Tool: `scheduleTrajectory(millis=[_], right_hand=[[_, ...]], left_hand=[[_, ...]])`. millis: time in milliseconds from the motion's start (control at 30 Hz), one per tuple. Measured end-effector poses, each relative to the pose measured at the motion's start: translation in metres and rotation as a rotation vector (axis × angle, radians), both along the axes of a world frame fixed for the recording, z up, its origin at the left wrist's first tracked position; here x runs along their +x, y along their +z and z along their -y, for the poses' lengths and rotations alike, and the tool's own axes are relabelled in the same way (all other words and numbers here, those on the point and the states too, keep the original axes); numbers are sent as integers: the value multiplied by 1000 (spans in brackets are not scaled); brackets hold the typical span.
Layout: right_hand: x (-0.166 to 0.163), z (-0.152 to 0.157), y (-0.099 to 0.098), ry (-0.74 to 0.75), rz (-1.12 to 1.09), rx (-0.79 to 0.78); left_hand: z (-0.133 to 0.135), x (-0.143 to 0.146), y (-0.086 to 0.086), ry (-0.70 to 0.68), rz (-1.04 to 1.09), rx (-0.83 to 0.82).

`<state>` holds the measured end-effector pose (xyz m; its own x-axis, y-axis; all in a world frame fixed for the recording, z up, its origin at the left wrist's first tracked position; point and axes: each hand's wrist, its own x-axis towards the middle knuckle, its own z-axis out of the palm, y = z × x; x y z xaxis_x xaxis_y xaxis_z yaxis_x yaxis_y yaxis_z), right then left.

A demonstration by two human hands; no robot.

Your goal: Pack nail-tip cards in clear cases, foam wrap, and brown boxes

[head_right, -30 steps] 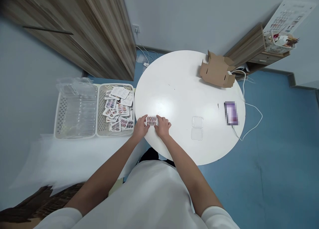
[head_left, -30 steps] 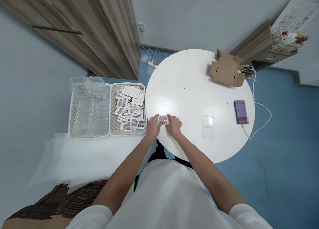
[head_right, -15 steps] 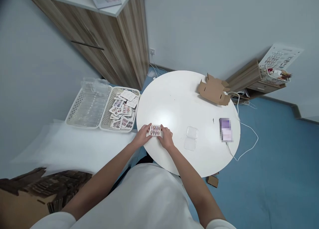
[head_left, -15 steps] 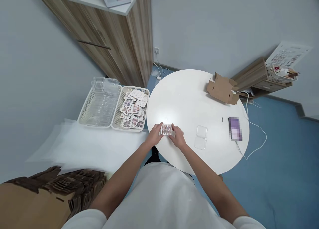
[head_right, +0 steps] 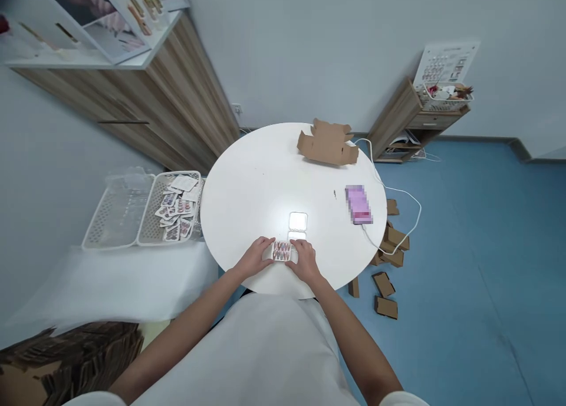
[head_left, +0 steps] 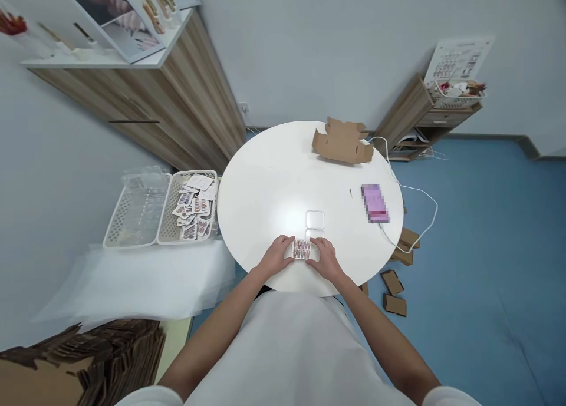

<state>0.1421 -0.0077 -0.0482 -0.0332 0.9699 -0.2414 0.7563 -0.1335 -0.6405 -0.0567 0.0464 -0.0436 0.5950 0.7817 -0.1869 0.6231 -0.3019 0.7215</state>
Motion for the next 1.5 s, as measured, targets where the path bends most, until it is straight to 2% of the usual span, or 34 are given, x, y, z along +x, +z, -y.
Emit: scheduleTrajectory(millis=[167,333,800,1200,1367,1500], right_hand=[[31,6,-10,-25,98,-28],[43,-6,-19,12,96,-45],[48,-25,-28,34,108,-79],[50,-30,-24,29,94,-93],[51,-27,-22,-15,20,-78],[55,-19,-23,-164,-209,-136]], left_hand=[[-1,38,-2,-60,-121,45],[-8,54,-9,-44,-241,69],[-15,67,-25,23,-260,-54],[-18,67,-26,22,-203,-109],[-13,67,-28,110,-158,-163],[-3,66,-30,275,-63,-219]])
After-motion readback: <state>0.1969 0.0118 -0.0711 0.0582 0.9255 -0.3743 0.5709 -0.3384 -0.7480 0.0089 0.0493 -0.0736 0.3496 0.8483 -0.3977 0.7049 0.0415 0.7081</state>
